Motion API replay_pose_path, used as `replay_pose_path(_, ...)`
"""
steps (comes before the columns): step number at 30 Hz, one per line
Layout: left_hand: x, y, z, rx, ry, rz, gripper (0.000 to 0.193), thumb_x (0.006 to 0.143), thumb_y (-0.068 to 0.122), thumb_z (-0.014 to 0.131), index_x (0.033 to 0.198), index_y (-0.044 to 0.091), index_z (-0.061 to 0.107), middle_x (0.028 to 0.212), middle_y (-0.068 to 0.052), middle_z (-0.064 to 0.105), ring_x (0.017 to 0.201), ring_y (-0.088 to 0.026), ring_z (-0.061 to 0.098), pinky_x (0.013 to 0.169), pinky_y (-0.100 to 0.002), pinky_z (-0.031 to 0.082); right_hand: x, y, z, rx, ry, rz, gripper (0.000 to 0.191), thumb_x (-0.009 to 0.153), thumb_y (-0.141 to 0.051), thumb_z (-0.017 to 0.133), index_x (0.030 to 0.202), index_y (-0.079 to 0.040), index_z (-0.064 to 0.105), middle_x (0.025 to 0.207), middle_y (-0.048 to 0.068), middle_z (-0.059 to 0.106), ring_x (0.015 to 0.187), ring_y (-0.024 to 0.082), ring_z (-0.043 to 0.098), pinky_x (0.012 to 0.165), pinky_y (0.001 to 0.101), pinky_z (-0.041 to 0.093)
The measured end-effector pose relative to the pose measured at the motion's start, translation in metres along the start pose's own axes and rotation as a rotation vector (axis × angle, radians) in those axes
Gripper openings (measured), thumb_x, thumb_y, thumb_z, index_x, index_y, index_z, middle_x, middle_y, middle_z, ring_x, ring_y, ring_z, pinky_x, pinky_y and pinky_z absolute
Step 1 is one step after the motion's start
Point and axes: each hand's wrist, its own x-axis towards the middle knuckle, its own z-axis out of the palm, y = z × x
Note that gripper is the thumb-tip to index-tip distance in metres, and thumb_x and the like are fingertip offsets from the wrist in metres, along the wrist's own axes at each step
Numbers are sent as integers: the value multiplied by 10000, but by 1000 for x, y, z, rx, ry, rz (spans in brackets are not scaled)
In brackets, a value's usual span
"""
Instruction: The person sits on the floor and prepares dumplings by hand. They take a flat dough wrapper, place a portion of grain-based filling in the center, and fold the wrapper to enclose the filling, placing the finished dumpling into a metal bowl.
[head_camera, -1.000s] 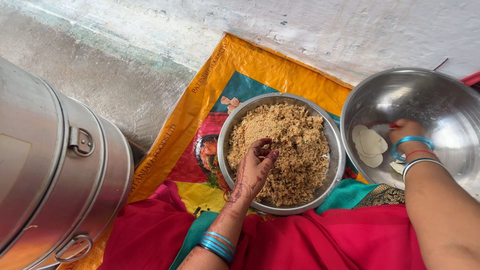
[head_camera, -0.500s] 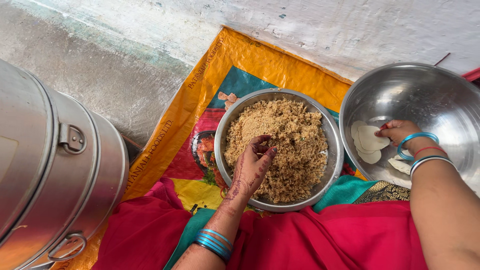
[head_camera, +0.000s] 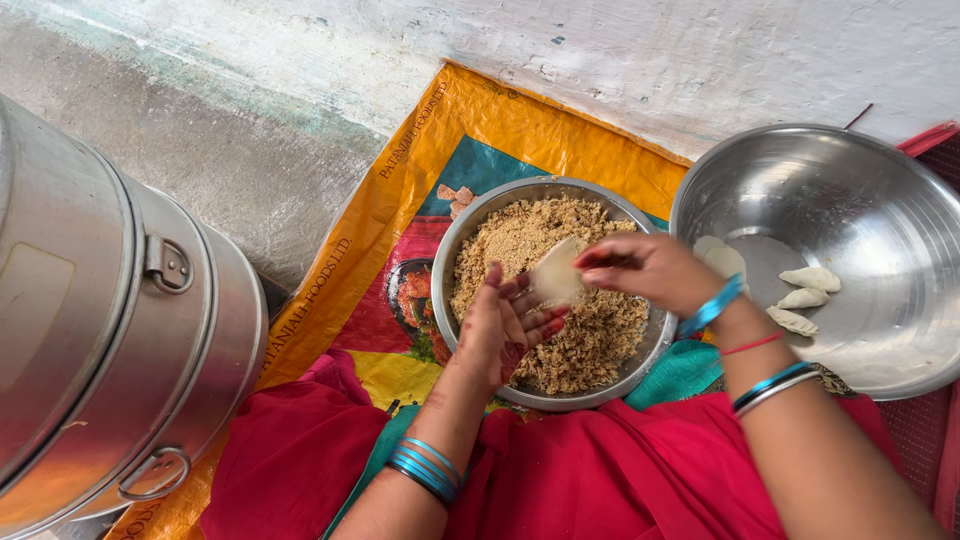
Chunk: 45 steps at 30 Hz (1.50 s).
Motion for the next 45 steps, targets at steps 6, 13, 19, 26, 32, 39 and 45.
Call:
replay_pose_path(6,8,8,-22,-137,107,151,305,994,331,532,1171,88,580,1112,-188,735,947,-326,734,756,-428,636,26,49,34,-776,395,184,498,779,-278,859,1199,-52,716,1216,199,684,1103,374,660,950,444,522)
replay_pose_path(13,32,-15,-36,-265,317,206,258,975,293,572,1173,129,603,1064,-128,702,919,-280,716,752,-429,634,34,100,53,-813,418,239,396,814,-222,812,1192,-126,744,1208,177,685,1086,378,670,942,453,544)
replay_pose_path(19,33,-27,-42,-40,141,216,274,933,169,605,1202,120,621,1116,-106,696,943,-243,734,751,-400,654,34,67,36,-671,472,316,320,818,-261,827,1118,-155,791,1111,166,736,1021,351,706,911,434,560)
replay_pose_path(26,34,-40,-32,-17,97,17,368,1061,318,529,1247,5,584,1076,-167,695,855,-271,715,653,-349,601,10,-3,63,-335,376,-116,315,823,-294,820,1071,-106,777,1060,102,768,976,261,743,847,387,593)
replay_pose_path(32,21,-31,-30,37,38,37,426,1050,308,394,1410,112,510,1167,-139,645,904,-225,684,767,-368,639,6,-34,100,-585,228,-385,345,754,-166,798,1085,-94,735,1134,107,689,1059,321,673,889,409,571)
replay_pose_path(39,19,-26,-26,-74,110,5,374,1029,225,416,1355,52,474,1273,-195,571,1058,-312,692,895,-467,633,3,-40,85,-401,175,-176,260,826,-138,758,1081,-104,726,1108,83,672,981,260,704,820,368,596)
replay_pose_path(45,16,-21,-22,-20,10,67,367,998,88,408,1349,41,507,1312,-190,568,1087,-320,678,925,-462,638,7,-39,78,-378,260,-186,165,843,-178,788,978,-86,766,966,69,738,918,225,720,801,357,576)
